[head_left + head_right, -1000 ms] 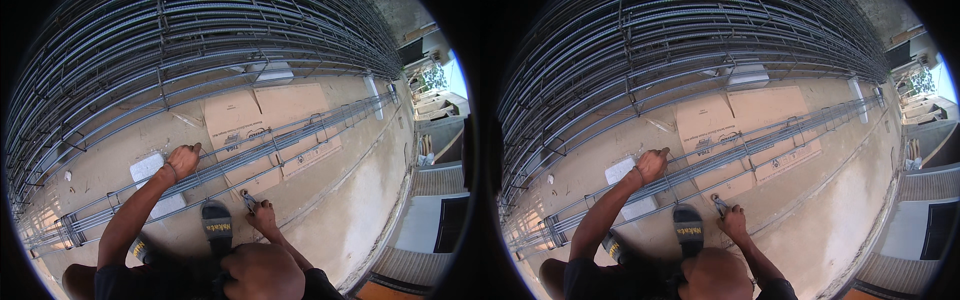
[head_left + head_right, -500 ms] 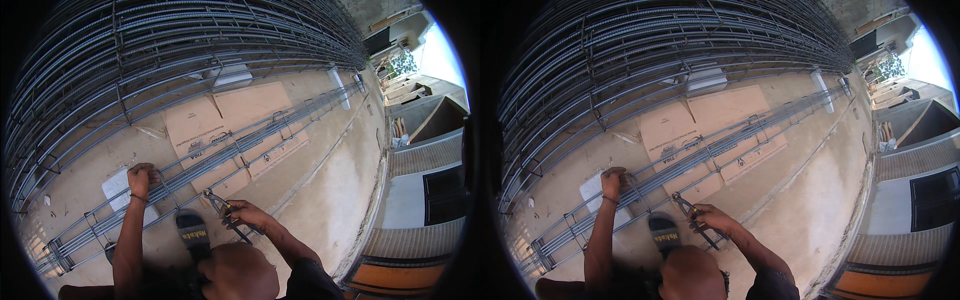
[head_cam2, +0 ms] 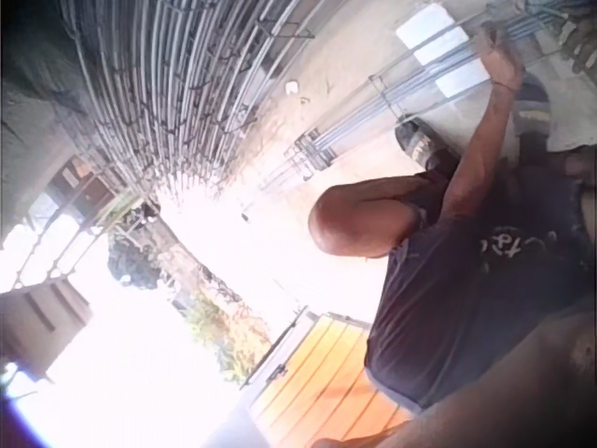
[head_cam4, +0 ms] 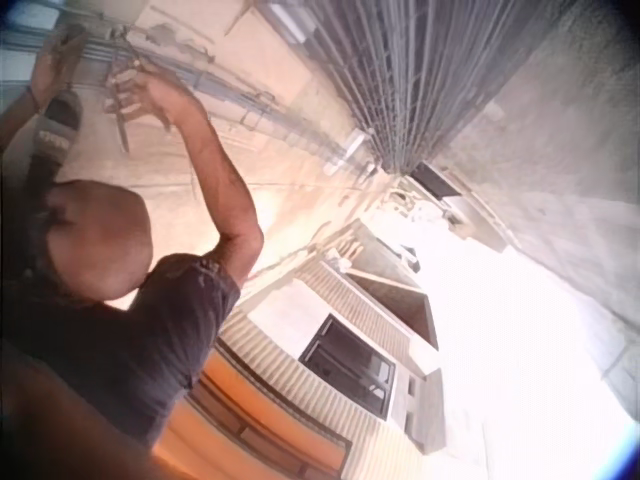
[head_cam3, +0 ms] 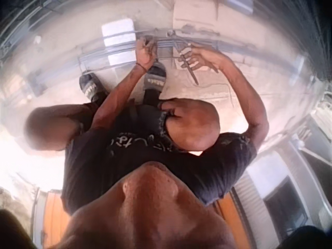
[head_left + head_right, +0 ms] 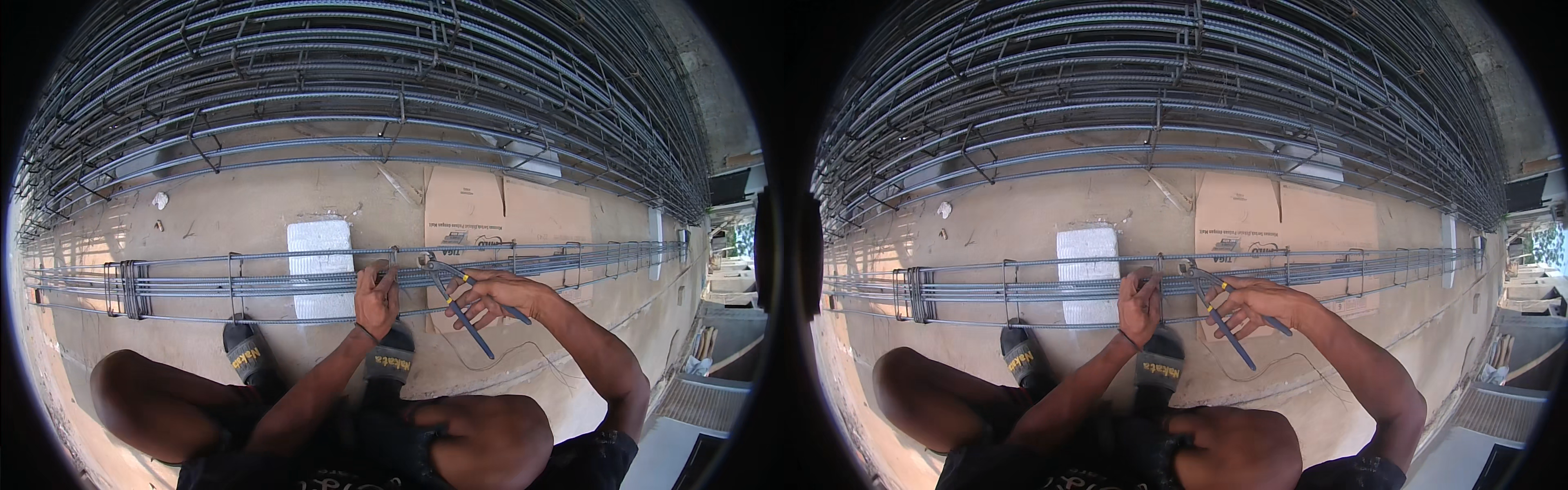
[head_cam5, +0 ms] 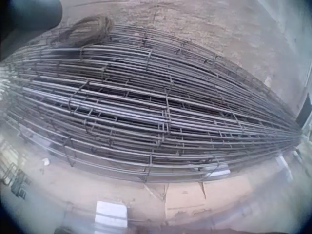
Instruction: The person assembles a rebar cage by hand, using wire to bind individual rebar rods together and tightening the wire with pliers.
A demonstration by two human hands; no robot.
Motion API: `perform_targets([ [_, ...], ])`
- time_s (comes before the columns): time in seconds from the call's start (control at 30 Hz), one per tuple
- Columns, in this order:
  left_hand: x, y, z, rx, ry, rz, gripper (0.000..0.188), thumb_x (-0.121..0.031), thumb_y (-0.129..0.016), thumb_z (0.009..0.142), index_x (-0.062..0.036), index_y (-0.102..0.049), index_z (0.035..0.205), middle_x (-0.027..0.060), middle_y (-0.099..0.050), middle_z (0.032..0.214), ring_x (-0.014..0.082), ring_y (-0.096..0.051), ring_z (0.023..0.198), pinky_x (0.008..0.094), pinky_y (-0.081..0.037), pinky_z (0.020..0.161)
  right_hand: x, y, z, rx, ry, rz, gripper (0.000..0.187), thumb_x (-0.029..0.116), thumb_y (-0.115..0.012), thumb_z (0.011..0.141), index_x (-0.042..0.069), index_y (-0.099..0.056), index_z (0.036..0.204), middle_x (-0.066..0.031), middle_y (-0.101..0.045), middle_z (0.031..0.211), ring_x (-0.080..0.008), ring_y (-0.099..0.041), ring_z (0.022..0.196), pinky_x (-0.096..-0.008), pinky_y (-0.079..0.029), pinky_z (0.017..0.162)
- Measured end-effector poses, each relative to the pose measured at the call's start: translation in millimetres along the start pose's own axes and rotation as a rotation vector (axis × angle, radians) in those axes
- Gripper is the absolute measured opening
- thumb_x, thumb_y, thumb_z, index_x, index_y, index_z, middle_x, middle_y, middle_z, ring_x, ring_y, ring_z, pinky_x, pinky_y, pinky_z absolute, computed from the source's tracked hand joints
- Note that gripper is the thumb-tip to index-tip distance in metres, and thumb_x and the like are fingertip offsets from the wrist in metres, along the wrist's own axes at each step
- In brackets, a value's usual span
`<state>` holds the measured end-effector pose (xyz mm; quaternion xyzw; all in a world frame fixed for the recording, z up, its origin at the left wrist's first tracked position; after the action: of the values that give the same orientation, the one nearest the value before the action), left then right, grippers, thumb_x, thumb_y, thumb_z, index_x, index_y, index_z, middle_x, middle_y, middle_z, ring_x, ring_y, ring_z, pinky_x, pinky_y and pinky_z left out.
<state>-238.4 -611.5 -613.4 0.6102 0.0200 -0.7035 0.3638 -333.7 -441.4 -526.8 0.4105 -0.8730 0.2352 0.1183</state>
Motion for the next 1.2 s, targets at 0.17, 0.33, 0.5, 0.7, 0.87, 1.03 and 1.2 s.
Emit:
perform_targets([
  [0.17, -18.7, -7.0, -0.9, -0.102, 0.032, -0.003, 0.015, 0.001, -0.066, 0.08, 0.0011, -0.068, 0.095, 0.013, -0.063, 0.104, 0.0329, -0.057, 0.097, 0.0414, -0.046, 0.086, 28.2, 11.2, 25.8, -0.12, -0.079, -0.068, 0.044, 0.007, -0.036, 0.094, 0.004, -0.042, 0.138, -0.0237, -0.059, 0.119, -0.0323, -0.066, 0.099, -0.0515, -0.052, 0.092],
  [0.33, -27.2, -11.4, -13.4, -0.101, 0.097, -0.096, 0.016, 0.001, -0.067, 0.08, -0.0009, -0.068, 0.096, 0.0114, -0.064, 0.103, 0.0349, -0.057, 0.105, 0.0418, -0.046, 0.091, 18.9, 8.0, 43.9, -0.051, -0.212, -0.016, 0.051, 0.004, -0.039, 0.088, 0.002, -0.041, 0.139, -0.0262, -0.06, 0.117, -0.0337, -0.066, 0.101, -0.0549, -0.051, 0.093],
  [0.5, -25.9, -13.8, -17.2, -0.023, 0.144, -0.222, 0.019, 0.006, -0.067, 0.077, -0.002, -0.069, 0.094, 0.012, -0.063, 0.102, 0.0381, -0.055, 0.111, 0.0455, -0.046, 0.093, 34.8, -3.8, 48.8, 0.036, -0.274, 0.049, 0.055, 0.008, -0.043, 0.087, 0.003, -0.039, 0.142, -0.0291, -0.059, 0.12, -0.0381, -0.063, 0.107, -0.0565, -0.049, 0.094],
  [0.7, -28.4, -14.0, -16.6, -0.036, 0.169, -0.299, 0.02, 0.006, -0.071, 0.074, -0.0024, -0.069, 0.092, 0.0107, -0.063, 0.097, 0.0407, -0.054, 0.114, 0.0476, -0.046, 0.092, 63.1, -1.9, 56.9, 0.074, -0.388, -0.035, 0.057, 0.015, -0.047, 0.086, 0.003, -0.04, 0.141, -0.0299, -0.061, 0.118, -0.0399, -0.064, 0.106, -0.0533, -0.049, 0.095],
  [0.87, -29.2, -14.9, -22.4, -0.006, 0.177, -0.335, 0.018, 0.005, -0.071, 0.075, -0.0029, -0.069, 0.091, 0.0111, -0.063, 0.096, 0.0381, -0.054, 0.117, 0.0481, -0.044, 0.099, 70.5, 7.7, 62.3, 0.131, -0.434, -0.006, 0.054, 0.013, -0.049, 0.086, 0.003, -0.041, 0.138, -0.0279, -0.063, 0.111, -0.0365, -0.067, 0.095, -0.0492, -0.054, 0.087],
  [1.03, -26.7, -18.0, -25.3, 0.0, 0.168, -0.329, 0.024, 0.01, -0.068, 0.074, -0.0027, -0.07, 0.095, 0.0122, -0.062, 0.097, 0.0396, -0.054, 0.116, 0.0465, -0.044, 0.099, 70.8, -3.6, 59.5, -0.003, -0.446, -0.018, 0.038, 0.01, -0.05, 0.085, 0.003, -0.048, 0.123, -0.0211, -0.064, 0.097, -0.0299, -0.067, 0.081, -0.0448, -0.057, 0.076],
  [1.2, -14.6, -39.8, -45.9, 0.143, 0.382, -0.57, 0.028, 0.016, -0.056, 0.074, -0.0011, -0.063, 0.095, 0.0132, -0.06, 0.102, 0.0363, -0.058, 0.114, 0.0448, -0.047, 0.098, 53.9, -31.3, 62.7, -0.224, -0.337, -0.091, 0.019, 0.006, -0.046, 0.087, 0.005, -0.047, 0.105, -0.0144, -0.061, 0.087, -0.0247, -0.064, 0.074, -0.0442, -0.058, 0.068],
])
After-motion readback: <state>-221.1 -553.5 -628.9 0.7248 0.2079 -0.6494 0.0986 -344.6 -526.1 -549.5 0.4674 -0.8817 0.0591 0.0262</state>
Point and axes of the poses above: each hand's wrist, its own z-axis towards the middle knuckle, its own y-axis out of the back of the hand, x = y × z, the point moved 7 cm from there along z, towards the middle knuckle
